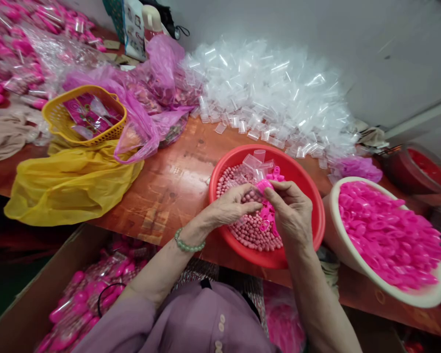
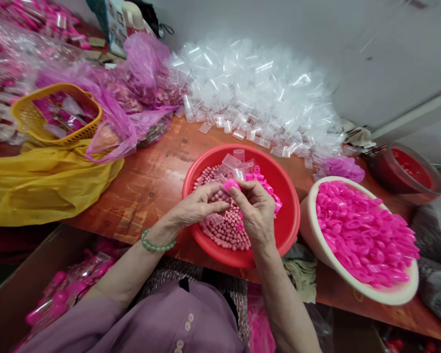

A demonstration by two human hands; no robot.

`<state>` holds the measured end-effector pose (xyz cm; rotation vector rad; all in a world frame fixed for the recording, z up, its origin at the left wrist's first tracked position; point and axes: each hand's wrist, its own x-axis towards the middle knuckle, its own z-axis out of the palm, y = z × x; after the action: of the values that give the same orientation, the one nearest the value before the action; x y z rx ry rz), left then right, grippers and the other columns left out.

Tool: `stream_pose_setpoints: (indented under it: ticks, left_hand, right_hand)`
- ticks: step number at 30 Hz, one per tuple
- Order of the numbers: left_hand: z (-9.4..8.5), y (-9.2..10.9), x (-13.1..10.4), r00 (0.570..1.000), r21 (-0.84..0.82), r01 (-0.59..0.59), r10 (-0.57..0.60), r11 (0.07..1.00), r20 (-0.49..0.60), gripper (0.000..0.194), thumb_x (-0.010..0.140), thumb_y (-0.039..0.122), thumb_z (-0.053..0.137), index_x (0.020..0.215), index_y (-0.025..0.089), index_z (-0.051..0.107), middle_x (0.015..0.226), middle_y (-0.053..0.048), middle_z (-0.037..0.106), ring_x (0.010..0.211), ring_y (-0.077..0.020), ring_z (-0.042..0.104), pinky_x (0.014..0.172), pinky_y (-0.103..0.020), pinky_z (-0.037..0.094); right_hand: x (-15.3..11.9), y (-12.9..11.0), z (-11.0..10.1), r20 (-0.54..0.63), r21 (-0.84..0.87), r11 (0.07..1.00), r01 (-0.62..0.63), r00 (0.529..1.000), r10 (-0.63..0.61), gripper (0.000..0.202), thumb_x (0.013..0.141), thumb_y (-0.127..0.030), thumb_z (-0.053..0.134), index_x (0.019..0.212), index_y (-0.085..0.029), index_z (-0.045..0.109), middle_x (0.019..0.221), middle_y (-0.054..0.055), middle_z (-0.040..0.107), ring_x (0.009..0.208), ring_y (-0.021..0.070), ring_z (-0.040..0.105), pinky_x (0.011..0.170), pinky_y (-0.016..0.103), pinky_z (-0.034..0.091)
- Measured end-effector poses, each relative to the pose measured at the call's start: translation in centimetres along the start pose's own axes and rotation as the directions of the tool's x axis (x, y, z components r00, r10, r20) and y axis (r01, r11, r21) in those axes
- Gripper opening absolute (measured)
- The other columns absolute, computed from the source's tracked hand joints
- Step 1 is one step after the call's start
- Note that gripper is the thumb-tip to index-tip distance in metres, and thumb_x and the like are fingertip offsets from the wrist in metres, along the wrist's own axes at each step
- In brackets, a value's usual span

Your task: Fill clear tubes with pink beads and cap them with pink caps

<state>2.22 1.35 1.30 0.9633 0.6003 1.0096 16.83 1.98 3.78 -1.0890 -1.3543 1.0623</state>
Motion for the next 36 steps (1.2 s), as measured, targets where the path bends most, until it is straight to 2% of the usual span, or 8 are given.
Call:
stream_pose_setpoints:
  ticks: [5, 12, 18, 21, 26, 28, 32, 36]
  left_hand:
    - [0.1, 0.3, 0.0, 1.000, -0.040, -0.015, 0.014, 0.999, -0.009, 0.037, 0.070, 0.034, 0.081, 0.091, 0.016, 0.056, 0.078, 0.002, 0.047, 0.073, -0.0094, 0.045, 0.067, -0.025, 0.040]
    - [0.1, 0.3, -0.1, 1.000, 0.024, -0.014, 0.015, 1.000, -0.020, 0.035, 0.074, 0.037, 0.079, 0.087, 0.016, 0.055, 0.074, 0.004, 0.044, 0.068, -0.0082, 0.042, 0.062, -0.024, 0.038]
    - [-0.2, -0.2, -0.1, 1.000, 0.082, -0.008, 0.007, 0.997, 0.016, 0.031, 0.077, 0.039, 0.075, 0.087, 0.015, 0.057, 0.073, 0.003, 0.046, 0.067, -0.0093, 0.043, 0.061, -0.026, 0.038]
    - [-0.4, -0.2, -0.1, 0.999, 0.141, 0.010, -0.016, 0.990, 0.044, 0.030, 0.079, 0.039, 0.072, 0.089, 0.015, 0.058, 0.072, 0.003, 0.048, 0.066, -0.0095, 0.044, 0.061, -0.026, 0.039]
    - [-0.4, -0.1, -0.3, 0.996, 0.169, 0.035, -0.047, 0.985, 0.069, 0.023, 0.082, 0.033, 0.067, 0.089, 0.015, 0.055, 0.068, 0.005, 0.045, 0.061, -0.0084, 0.041, 0.057, -0.024, 0.035]
    - [-0.4, 0.0, -0.3, 0.996, 0.117, 0.037, -0.046, 0.992, 0.073, 0.027, 0.080, 0.036, 0.070, 0.084, 0.016, 0.053, 0.066, 0.005, 0.043, 0.059, -0.0076, 0.038, 0.055, -0.024, 0.031]
    - [-0.5, 0.2, 0.0, 0.997, 0.007, 0.056, -0.056, 0.998, 0.062, 0.039, 0.073, 0.044, 0.077, 0.078, 0.016, 0.052, 0.068, 0.004, 0.047, 0.062, -0.0075, 0.042, 0.058, -0.023, 0.036]
    - [-0.5, 0.0, 0.3, 0.998, -0.049, 0.063, -0.062, 0.997, 0.004, 0.043, 0.068, 0.046, 0.081, 0.081, 0.015, 0.054, 0.071, 0.003, 0.050, 0.066, -0.0087, 0.046, 0.060, -0.024, 0.038]
  right_hand:
    - [-0.3, 0.2, 0.4, -0.043, -0.084, 0.995, 0.051, 0.998, -0.054, 0.014, 0.077, -0.030, 0.080, 0.087, -0.024, 0.073, 0.077, -0.003, 0.071, 0.068, 0.0112, 0.066, 0.065, 0.025, 0.057]
    - [-0.4, 0.1, -0.7, 0.068, -0.218, 0.967, 0.131, 0.991, -0.119, 0.013, 0.082, -0.032, 0.076, 0.090, -0.023, 0.071, 0.078, -0.002, 0.070, 0.071, 0.0123, 0.065, 0.067, 0.027, 0.055]
    - [-0.3, -0.4, -1.7, 0.208, -0.413, 0.882, 0.226, 0.967, -0.150, 0.010, 0.089, -0.031, 0.069, 0.095, -0.023, 0.069, 0.083, 0.000, 0.070, 0.072, 0.0140, 0.064, 0.070, 0.031, 0.054]
    - [-0.1, -1.1, -1.9, 0.321, -0.524, 0.782, 0.337, 0.929, -0.185, 0.007, 0.092, -0.028, 0.064, 0.096, -0.023, 0.067, 0.085, 0.000, 0.070, 0.074, 0.0146, 0.064, 0.071, 0.031, 0.053]
    - [-0.2, -1.8, -2.1, 0.488, -0.598, 0.570, 0.564, 0.820, -0.300, 0.007, 0.096, -0.025, 0.056, 0.100, -0.021, 0.062, 0.086, 0.004, 0.068, 0.079, 0.0171, 0.064, 0.073, 0.032, 0.053]
    - [-0.5, -1.6, -2.1, 0.521, -0.615, 0.507, 0.604, 0.794, -0.314, 0.020, 0.095, -0.033, 0.059, 0.110, -0.020, 0.059, 0.093, 0.008, 0.068, 0.085, 0.0211, 0.065, 0.075, 0.035, 0.054]
    - [-1.2, -0.8, -1.5, 0.568, -0.677, 0.345, 0.651, 0.759, -0.318, 0.067, 0.085, -0.055, 0.066, 0.132, -0.012, 0.046, 0.111, 0.020, 0.064, 0.103, 0.0339, 0.062, 0.085, 0.049, 0.053]
    - [-1.1, 0.2, -0.5, 0.532, -0.767, 0.181, 0.616, 0.768, -0.357, 0.070, 0.083, -0.045, 0.063, 0.139, -0.010, 0.039, 0.110, 0.020, 0.063, 0.097, 0.0351, 0.062, 0.082, 0.052, 0.052]
